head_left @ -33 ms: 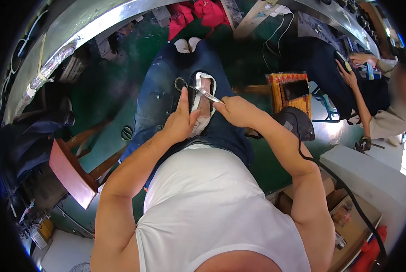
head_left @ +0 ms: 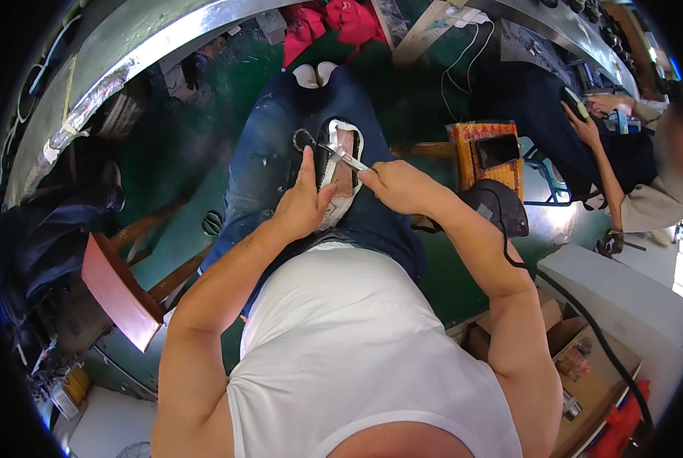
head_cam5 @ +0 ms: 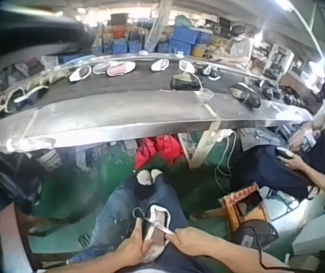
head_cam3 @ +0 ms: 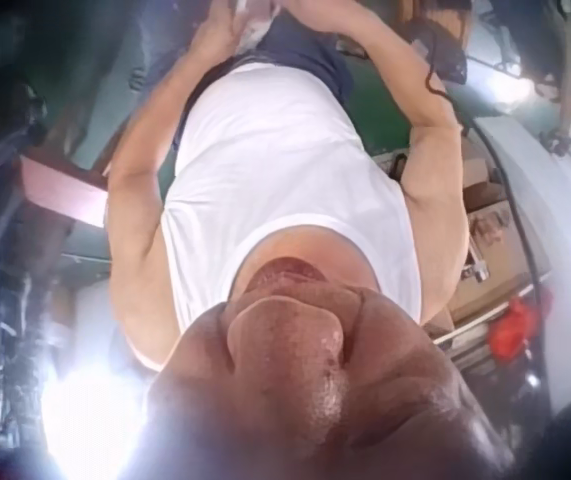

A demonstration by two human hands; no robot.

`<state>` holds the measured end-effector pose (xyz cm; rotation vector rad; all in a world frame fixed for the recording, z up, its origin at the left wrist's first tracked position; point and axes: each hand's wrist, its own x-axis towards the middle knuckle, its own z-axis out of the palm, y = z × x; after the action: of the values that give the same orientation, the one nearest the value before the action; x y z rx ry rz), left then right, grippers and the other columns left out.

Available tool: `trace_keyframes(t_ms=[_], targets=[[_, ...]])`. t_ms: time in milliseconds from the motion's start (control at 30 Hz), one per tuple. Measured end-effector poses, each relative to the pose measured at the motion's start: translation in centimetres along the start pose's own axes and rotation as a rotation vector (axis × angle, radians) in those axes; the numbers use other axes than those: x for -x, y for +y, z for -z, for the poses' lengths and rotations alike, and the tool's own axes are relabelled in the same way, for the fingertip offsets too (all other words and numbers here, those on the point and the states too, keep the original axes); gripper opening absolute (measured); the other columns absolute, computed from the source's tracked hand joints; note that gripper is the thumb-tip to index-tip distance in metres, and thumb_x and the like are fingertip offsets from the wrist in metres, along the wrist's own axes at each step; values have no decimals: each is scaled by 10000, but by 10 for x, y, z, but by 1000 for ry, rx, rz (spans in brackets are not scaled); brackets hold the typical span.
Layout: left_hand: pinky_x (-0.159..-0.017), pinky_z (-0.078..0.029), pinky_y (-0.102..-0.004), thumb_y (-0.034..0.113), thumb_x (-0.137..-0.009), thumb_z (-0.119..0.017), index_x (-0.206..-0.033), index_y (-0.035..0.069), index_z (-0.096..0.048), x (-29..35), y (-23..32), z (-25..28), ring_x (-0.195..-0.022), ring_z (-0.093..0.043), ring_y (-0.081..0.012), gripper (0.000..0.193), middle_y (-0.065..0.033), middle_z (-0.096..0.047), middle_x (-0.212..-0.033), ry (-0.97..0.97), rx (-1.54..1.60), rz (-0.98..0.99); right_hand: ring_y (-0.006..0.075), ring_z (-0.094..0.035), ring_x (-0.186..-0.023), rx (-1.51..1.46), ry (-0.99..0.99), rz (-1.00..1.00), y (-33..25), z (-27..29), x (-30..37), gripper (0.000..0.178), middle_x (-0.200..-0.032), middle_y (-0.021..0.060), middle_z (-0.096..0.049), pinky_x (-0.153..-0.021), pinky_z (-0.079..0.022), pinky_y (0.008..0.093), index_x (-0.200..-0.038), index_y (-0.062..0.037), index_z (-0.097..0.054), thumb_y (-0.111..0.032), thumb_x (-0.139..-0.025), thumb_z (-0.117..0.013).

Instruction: The recorder is assembling shoes by pulling the upper material over the last and securing it, while working at a conveyor belt in a factory setting.

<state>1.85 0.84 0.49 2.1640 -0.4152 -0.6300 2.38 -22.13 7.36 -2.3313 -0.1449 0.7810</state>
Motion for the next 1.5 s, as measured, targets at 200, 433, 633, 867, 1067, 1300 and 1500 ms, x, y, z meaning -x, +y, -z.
trace_keyframes(t_ms=[200, 433, 633, 867, 1067, 1300, 1500], targets=[[-1070, -394, -418, 312, -983, -535, -1531, -34, -17, -2, -4, -2, -1330, -421, -467, 830, -354, -252, -1514, -47, 51, 63, 468, -623, -853, 148, -51, -58, -1, -14, 14, 465, -853, 280, -653, -790, -482, 497, -917, 48, -611, -366, -1024, -428], [-1145, -278, -324, 301, -947, -644, -1570, 59, 5, 8, -17, 0, -1423, -347, -309, 932, -267, -314, -1535, -144, 209, 94, 450, -630, -852, 54, -59, -45, 0, -21, 27, 478, -854, 265, -658, -779, -489, 493, -916, 38, -626, -390, -1015, -437], [-1027, -422, -323, 261, -798, -767, -1581, 120, 4, 10, 2, 16, -1184, -587, -355, 1108, -290, -562, -1307, -204, 278, 136, 450, -631, -844, -27, 20, -20, 5, -33, 35, 478, -857, 272, -656, -770, -488, 499, -926, 38, -627, -403, -1007, -462], [-975, -478, -397, 137, -687, -780, -1503, 106, -307, 7, 52, 78, -1119, -624, -411, 943, -304, -599, -1228, -27, -76, 66, 168, -634, -674, -611, 207, -114, 44, -43, 61, 427, -792, 104, -654, -660, -503, 312, -991, 41, -595, -358, -1036, -447], [-836, -526, -318, 33, -738, -784, -1304, 2, -444, -15, 81, 124, -926, -658, -195, 661, -159, -672, -1019, 164, 387, -228, 118, -604, -681, -881, 308, -150, 54, -48, 77, 343, -817, 58, -628, -654, -489, 284, -1032, 20, -594, -292, -1035, -449], [-817, -524, -316, 252, -793, -792, -1362, -41, -497, -51, 12, 52, -904, -654, -208, 705, -146, -667, -1092, -175, 277, 37, 192, -563, -715, -520, 165, -78, 38, -37, 78, 228, -788, 88, -601, -696, -471, 322, -1025, 3, -574, -215, -962, -568], [-758, -534, -352, 170, -952, -570, -1191, 56, -668, 4, 15, 26, -808, -706, -303, 282, -207, -700, -890, 171, 150, 37, 251, -555, -665, -382, -28, -59, 18, -32, 72, 198, -733, 143, -583, -645, -465, 377, -947, 3, -567, -192, -933, -597]])
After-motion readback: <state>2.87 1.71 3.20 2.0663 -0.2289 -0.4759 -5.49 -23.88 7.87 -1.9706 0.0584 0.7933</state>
